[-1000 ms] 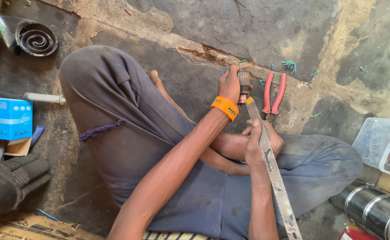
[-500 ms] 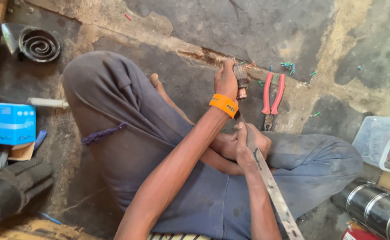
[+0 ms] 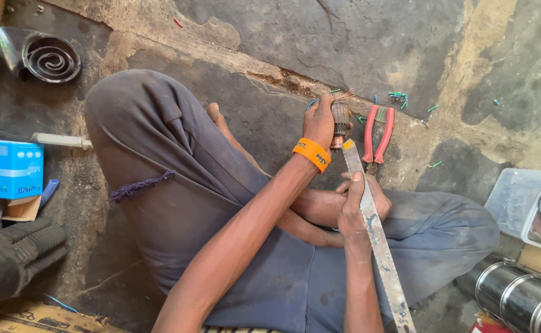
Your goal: The person sits on the floor and uses a metal file to smooth the surface of a small cylindrical metal part with copper windings. They hold the part in one hand and file it with the other, occasionally rotating it to work on different sides.
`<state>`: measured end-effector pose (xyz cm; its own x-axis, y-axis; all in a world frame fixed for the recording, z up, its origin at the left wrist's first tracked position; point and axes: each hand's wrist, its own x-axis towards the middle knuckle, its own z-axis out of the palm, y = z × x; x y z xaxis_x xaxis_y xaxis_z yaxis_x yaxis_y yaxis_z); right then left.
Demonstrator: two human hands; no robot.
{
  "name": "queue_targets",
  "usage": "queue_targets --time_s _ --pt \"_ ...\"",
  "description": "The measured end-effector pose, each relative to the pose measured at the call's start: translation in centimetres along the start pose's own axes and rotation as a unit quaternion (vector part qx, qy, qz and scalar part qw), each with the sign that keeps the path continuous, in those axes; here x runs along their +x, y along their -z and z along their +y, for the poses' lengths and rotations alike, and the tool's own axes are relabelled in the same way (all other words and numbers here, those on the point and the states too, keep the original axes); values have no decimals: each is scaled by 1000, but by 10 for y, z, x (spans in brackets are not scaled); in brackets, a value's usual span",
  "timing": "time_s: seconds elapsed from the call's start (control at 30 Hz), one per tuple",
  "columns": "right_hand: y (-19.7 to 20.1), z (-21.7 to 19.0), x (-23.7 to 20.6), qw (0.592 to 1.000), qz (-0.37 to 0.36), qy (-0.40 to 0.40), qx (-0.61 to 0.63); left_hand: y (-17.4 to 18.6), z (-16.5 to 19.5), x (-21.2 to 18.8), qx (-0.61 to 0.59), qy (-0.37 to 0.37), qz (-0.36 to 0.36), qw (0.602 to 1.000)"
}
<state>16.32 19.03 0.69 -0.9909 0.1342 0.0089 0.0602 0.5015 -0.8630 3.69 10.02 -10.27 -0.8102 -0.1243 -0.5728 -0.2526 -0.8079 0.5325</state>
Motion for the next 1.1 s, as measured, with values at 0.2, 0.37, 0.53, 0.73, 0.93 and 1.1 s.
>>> queue_targets --time_s 0.2,0.37,0.53,0.73,0.93,1.1 --pt "1 -1 0 1000 6 11 -17 1 4 -2 -3 16 4 1000" --pt "1 1 1 1000 -5 2 -8 1 4 -2 -8 21 6 1000" --pt "-2 6 2 1000 -10 -8 11 4 1 4 5 6 -9 1000" --pt "-10 13 3 997 -6 -36 74 7 -9 5 16 12 4 1000" --pt "-9 10 1 998 -11 -38 47 10 -7 8 -30 5 25 999" --pt "-9 4 0 999 -11 -26 45 11 -5 5 -66 3 5 998"
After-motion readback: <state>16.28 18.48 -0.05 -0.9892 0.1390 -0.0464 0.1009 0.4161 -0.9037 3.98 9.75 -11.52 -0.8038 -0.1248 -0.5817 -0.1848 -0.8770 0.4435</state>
